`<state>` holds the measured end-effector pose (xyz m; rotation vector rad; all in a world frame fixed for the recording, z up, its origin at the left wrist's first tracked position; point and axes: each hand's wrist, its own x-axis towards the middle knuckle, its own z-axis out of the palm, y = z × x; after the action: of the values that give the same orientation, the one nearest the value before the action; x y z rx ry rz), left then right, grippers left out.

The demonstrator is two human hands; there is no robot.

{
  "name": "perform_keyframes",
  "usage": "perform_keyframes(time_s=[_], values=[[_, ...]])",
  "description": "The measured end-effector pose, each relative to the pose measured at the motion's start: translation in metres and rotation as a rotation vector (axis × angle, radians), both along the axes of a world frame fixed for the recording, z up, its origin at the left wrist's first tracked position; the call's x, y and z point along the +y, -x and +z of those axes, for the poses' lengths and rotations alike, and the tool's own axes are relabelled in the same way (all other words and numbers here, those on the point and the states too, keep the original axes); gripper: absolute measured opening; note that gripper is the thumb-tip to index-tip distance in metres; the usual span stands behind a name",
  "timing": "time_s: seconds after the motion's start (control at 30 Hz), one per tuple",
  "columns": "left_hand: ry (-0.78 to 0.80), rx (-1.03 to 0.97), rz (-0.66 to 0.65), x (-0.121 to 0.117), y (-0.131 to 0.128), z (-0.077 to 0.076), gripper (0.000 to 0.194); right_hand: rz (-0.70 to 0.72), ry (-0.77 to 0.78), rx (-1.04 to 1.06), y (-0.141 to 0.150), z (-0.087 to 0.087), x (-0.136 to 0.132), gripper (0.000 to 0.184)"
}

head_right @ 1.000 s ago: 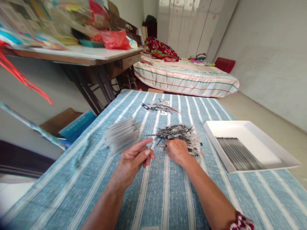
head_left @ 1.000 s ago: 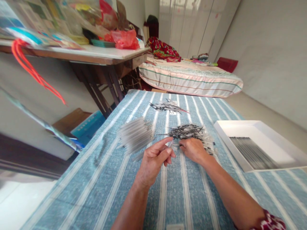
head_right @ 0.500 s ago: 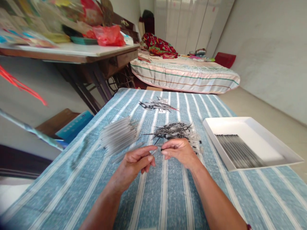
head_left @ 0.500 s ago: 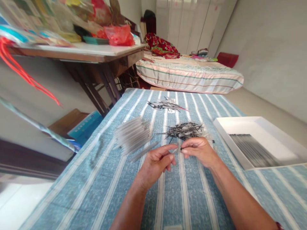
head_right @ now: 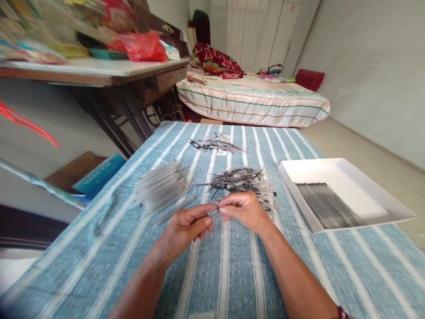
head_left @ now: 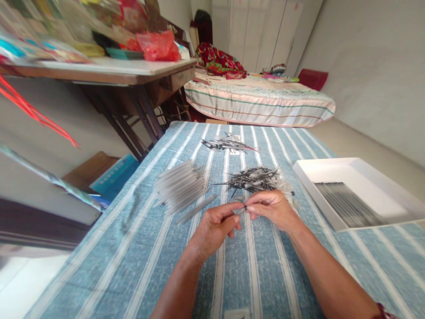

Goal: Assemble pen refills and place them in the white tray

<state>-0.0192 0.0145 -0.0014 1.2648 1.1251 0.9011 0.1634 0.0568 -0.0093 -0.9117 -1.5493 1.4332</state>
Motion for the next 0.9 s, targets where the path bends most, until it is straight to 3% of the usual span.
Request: perform_keyframes(time_s=[0.47, 0.9], values=[[-0.017, 0.067, -0.013, -0.0031, -0.0015, 0.0017, 0.026, 0.072, -0.103, -0.153, -0.0021, -0.002, -0.0001, 0.013], [-0.015, 0.151, -0.026, -0.0031, 0.0027, 0.0054, 0.022, 0.182, -0.065, -0.28, 0.0004, -0.002, -0.0019, 0.019]])
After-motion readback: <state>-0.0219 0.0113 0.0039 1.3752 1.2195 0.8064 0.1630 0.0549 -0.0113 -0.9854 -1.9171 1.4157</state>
